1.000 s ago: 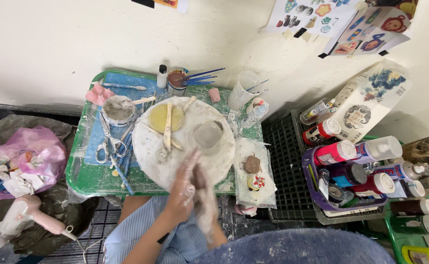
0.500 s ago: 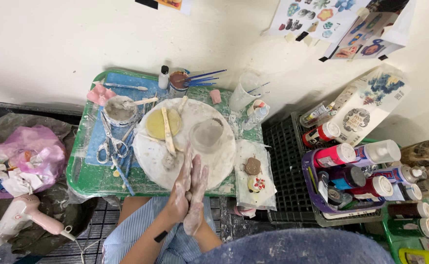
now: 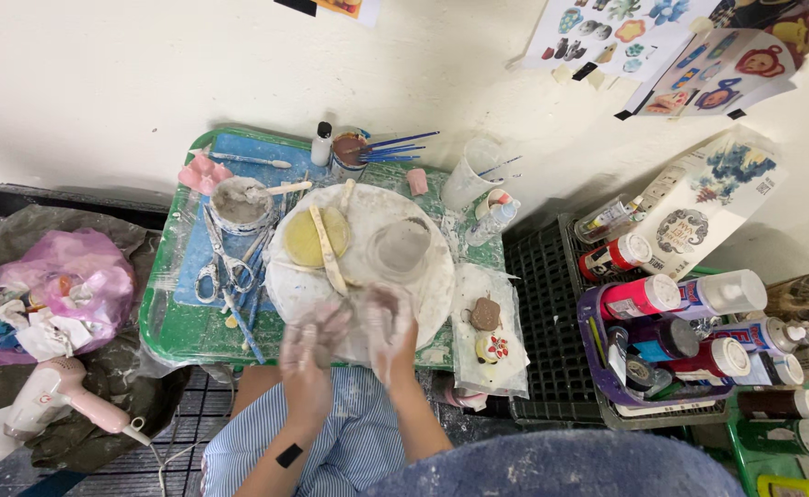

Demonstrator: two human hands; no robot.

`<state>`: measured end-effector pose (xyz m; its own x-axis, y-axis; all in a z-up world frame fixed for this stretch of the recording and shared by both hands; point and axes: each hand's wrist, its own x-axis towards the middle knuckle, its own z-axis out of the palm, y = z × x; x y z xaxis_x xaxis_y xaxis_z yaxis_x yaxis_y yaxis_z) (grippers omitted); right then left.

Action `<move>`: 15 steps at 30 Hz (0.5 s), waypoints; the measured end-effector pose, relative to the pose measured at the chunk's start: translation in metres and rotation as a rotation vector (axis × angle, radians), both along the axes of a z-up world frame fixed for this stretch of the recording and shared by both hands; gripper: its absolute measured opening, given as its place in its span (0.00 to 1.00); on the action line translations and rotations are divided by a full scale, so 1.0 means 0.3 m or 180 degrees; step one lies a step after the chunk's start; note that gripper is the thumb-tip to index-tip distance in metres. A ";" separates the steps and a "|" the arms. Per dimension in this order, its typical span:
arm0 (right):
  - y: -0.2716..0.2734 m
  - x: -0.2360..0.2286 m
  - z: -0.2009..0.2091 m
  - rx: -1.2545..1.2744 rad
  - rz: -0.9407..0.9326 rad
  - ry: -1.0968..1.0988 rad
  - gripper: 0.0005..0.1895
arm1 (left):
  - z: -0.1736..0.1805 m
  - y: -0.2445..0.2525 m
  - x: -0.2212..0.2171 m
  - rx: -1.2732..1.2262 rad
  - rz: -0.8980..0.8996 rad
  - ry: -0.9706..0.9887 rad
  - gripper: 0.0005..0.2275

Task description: The person shapes and attaches a clay handle to a ceramic piece by hand on a pottery wheel, smoothing the surface with a sponge and a wooden tool.

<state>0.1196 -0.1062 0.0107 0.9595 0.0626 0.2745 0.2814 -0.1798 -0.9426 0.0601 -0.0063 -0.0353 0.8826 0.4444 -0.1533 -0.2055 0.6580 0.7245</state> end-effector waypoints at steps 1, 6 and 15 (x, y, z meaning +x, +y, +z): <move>0.000 0.021 0.009 -0.0530 0.0119 0.0306 0.19 | 0.013 0.034 0.004 0.0173 0.0210 0.0019 0.14; 0.033 0.067 0.065 -0.1694 0.0944 0.0243 0.24 | 0.114 0.166 0.042 0.3126 0.0236 0.0682 0.16; 0.112 0.033 0.042 -0.2571 0.0632 -0.0795 0.32 | 0.217 0.213 0.165 0.4507 0.0033 0.1357 0.22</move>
